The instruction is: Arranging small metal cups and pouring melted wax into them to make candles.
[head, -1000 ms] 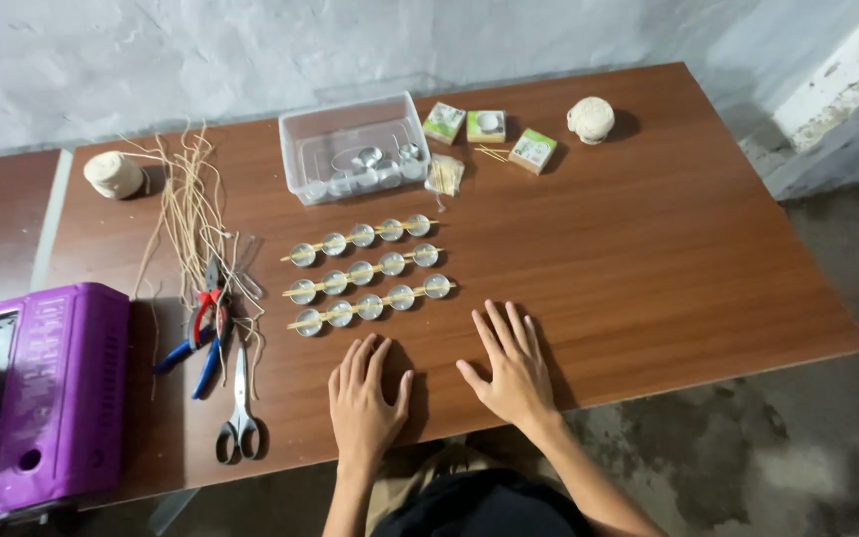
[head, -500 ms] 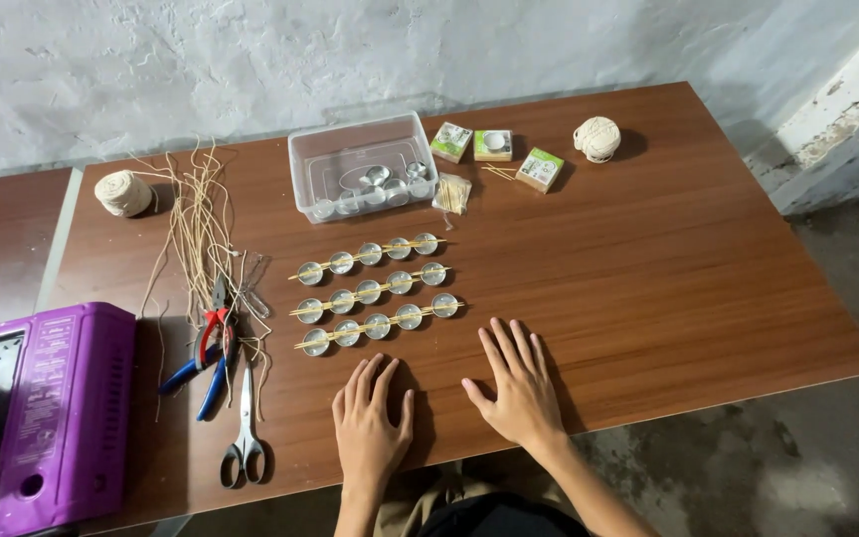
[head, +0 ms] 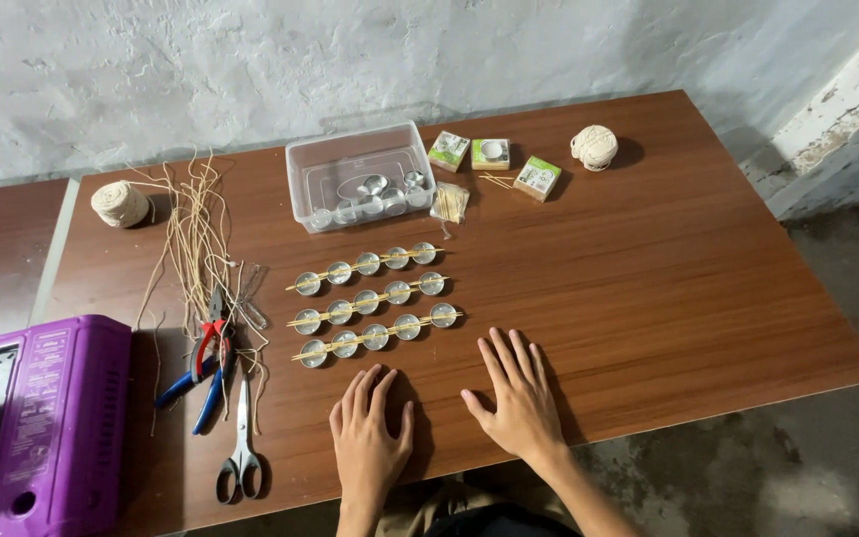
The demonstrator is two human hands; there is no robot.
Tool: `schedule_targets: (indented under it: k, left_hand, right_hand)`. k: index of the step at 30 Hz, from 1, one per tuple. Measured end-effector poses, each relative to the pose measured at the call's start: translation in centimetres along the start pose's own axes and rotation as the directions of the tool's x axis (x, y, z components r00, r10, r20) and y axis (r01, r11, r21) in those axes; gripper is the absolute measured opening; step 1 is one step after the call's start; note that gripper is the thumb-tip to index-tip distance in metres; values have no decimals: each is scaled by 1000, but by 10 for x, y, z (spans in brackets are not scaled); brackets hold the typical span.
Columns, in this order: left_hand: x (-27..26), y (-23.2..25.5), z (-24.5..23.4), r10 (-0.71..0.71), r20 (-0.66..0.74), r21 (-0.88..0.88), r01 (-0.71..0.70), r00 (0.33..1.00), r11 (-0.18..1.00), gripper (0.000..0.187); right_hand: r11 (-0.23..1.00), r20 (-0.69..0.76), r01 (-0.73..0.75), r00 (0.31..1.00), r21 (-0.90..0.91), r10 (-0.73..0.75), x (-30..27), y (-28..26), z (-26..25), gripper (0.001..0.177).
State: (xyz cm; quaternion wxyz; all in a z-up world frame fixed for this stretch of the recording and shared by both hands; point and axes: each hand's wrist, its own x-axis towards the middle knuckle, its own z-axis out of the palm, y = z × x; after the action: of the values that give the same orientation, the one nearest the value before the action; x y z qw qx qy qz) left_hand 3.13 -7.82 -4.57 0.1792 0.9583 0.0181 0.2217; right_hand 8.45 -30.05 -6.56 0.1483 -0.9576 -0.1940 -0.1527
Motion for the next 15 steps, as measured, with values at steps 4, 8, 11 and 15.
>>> schedule_targets:
  k: [4,8,11,15]
  left_hand:
    - [0,-1,1,-12,20,10,12,1000,1000,48]
    - [1,-2,0,-10,24,-38,11,1000,999,48]
    - [4,-4,-18,-47,98,-207,66,994,976,43]
    - [26,0,-87,-6,229,-619,150,973,771,23]
  right_hand:
    - [1000,2,1,1000,-1,-1,0,0,-1,80]
    - [1000,-1,5,1000,12,-5,0,2,0,80]
    - [990,106,-34,994,138,19,-1,10,1,83]
    - [824,53,-69,997,563,47,11,24,-54,57]
